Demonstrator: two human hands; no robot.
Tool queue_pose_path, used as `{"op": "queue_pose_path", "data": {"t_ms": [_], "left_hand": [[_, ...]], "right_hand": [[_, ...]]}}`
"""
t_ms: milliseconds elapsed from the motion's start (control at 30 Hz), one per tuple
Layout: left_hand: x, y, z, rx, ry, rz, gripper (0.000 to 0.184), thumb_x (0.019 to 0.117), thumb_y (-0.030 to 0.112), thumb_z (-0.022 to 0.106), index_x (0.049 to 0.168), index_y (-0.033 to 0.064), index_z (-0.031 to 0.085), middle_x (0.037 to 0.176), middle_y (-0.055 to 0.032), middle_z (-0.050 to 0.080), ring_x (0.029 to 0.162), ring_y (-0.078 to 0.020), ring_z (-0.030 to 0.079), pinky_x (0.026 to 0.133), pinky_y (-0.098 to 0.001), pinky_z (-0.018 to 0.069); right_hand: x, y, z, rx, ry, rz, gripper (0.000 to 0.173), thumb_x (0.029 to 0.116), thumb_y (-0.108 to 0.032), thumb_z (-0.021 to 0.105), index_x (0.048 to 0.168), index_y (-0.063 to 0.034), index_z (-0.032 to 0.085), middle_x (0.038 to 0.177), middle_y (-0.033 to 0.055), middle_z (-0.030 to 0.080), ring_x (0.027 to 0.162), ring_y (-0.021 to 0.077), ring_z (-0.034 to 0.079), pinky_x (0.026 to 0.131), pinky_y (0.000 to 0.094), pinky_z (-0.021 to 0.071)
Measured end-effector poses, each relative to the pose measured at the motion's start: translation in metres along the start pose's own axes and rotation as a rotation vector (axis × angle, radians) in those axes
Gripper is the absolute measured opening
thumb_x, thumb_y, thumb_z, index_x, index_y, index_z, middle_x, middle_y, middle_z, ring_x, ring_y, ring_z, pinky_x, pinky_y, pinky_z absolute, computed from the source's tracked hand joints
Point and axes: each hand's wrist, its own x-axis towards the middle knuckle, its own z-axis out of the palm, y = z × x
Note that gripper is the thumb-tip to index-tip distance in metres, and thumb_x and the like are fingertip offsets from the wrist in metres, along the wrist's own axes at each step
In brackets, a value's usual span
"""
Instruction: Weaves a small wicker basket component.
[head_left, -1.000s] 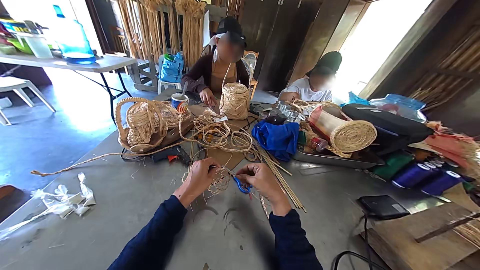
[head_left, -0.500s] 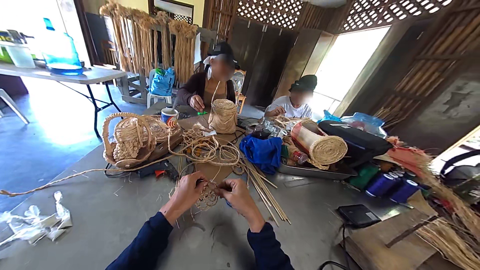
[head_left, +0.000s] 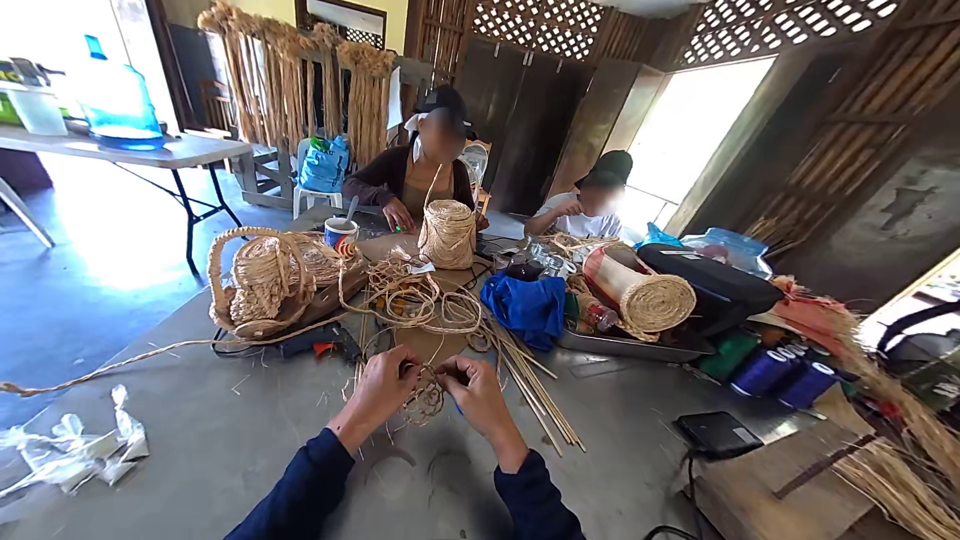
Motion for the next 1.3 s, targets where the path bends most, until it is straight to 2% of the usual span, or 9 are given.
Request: {"op": "queue_pose_path", "data": {"t_ms": [167,267,367,500,833,1000,1200,1300], "left_hand": [[0.0008,-0.0012,0.0000,-0.027,-0.006,-0.009,0.019,0.1012,0.008,0.056,0.110,-0.0038,0.068,0.096,-0.0145,0.069,0.082,-0.0203,0.067,0.081,-0.0385,0.0560],[0.0000,0.0009,-0.0007,-0.067,0.016,-0.001,0.018,0.1015,0.008,0.056,0.109,-0.0033,0.067,0.094,-0.0116,0.068,0.079,-0.0151,0.066,0.078,-0.0329,0.0561],[-0.0003,0.0015,-0.0023,-0.091,0.009,-0.013,0.017,0.1012,0.008,0.057,0.110,-0.0030,0.067,0.093,-0.0112,0.068,0.078,-0.0143,0.066,0.078,-0.0324,0.0563],[-0.0013,0.0024,-0.0024,-0.104,0.019,0.022,0.016,0.1006,0.007,0.058,0.108,-0.0030,0.068,0.091,-0.0099,0.068,0.076,-0.0116,0.065,0.076,-0.0286,0.0558],[-0.0019,0.0043,0.0001,-0.103,0.036,-0.002,0.015,0.1009,0.007,0.058,0.107,-0.0024,0.068,0.092,-0.0088,0.068,0.078,-0.0102,0.066,0.077,-0.0276,0.0562],[-0.0018,0.0014,0.0009,-0.088,0.022,0.037,0.016,0.1005,0.008,0.058,0.108,-0.0025,0.068,0.093,-0.0104,0.069,0.079,-0.0133,0.067,0.078,-0.0312,0.0571],[-0.0031,0.0037,0.0006,-0.113,0.019,0.084,0.015,0.0997,0.006,0.058,0.107,-0.0024,0.068,0.092,-0.0084,0.068,0.077,-0.0093,0.066,0.076,-0.0267,0.0563],[-0.0044,0.0047,0.0014,-0.126,-0.016,0.109,0.013,0.0989,0.007,0.059,0.104,-0.0019,0.068,0.089,-0.0072,0.068,0.075,-0.0081,0.065,0.074,-0.0258,0.0563]], "right_hand": [[-0.0005,0.0028,0.0043,-0.025,0.079,-0.011,0.012,0.0914,-0.003,0.064,0.096,0.0027,0.074,0.084,0.0061,0.070,0.072,0.0034,0.063,0.070,0.0204,0.0522],[-0.0002,0.0019,0.0037,0.005,0.130,-0.003,0.010,0.0917,-0.002,0.065,0.096,0.0031,0.073,0.082,0.0044,0.071,0.071,0.0011,0.063,0.068,0.0186,0.0525],[-0.0007,0.0005,0.0044,0.052,0.145,-0.028,0.009,0.0908,0.000,0.066,0.094,0.0024,0.073,0.081,0.0028,0.071,0.071,-0.0014,0.063,0.068,0.0159,0.0527],[-0.0004,0.0033,0.0043,0.029,0.166,-0.078,0.009,0.0904,0.000,0.066,0.094,0.0027,0.075,0.086,0.0048,0.072,0.074,-0.0014,0.063,0.070,0.0148,0.0528],[-0.0024,0.0031,0.0025,-0.032,0.059,-0.136,0.011,0.0886,-0.002,0.068,0.094,0.0028,0.077,0.086,0.0074,0.070,0.077,0.0015,0.063,0.073,0.0153,0.0522],[-0.0025,0.0031,0.0025,-0.068,0.035,-0.105,0.011,0.0889,-0.005,0.068,0.093,0.0020,0.075,0.082,0.0052,0.070,0.071,0.0012,0.062,0.068,0.0175,0.0516],[-0.0012,-0.0023,-0.0032,-0.021,0.069,-0.036,0.007,0.0889,-0.005,0.069,0.091,0.0013,0.073,0.076,0.0009,0.068,0.065,-0.0018,0.059,0.064,0.0158,0.0493],[-0.0002,-0.0007,-0.0041,0.012,0.083,-0.023,0.012,0.0893,-0.004,0.069,0.099,0.0025,0.070,0.075,0.0010,0.066,0.063,0.0005,0.058,0.062,0.0176,0.0496]]}}
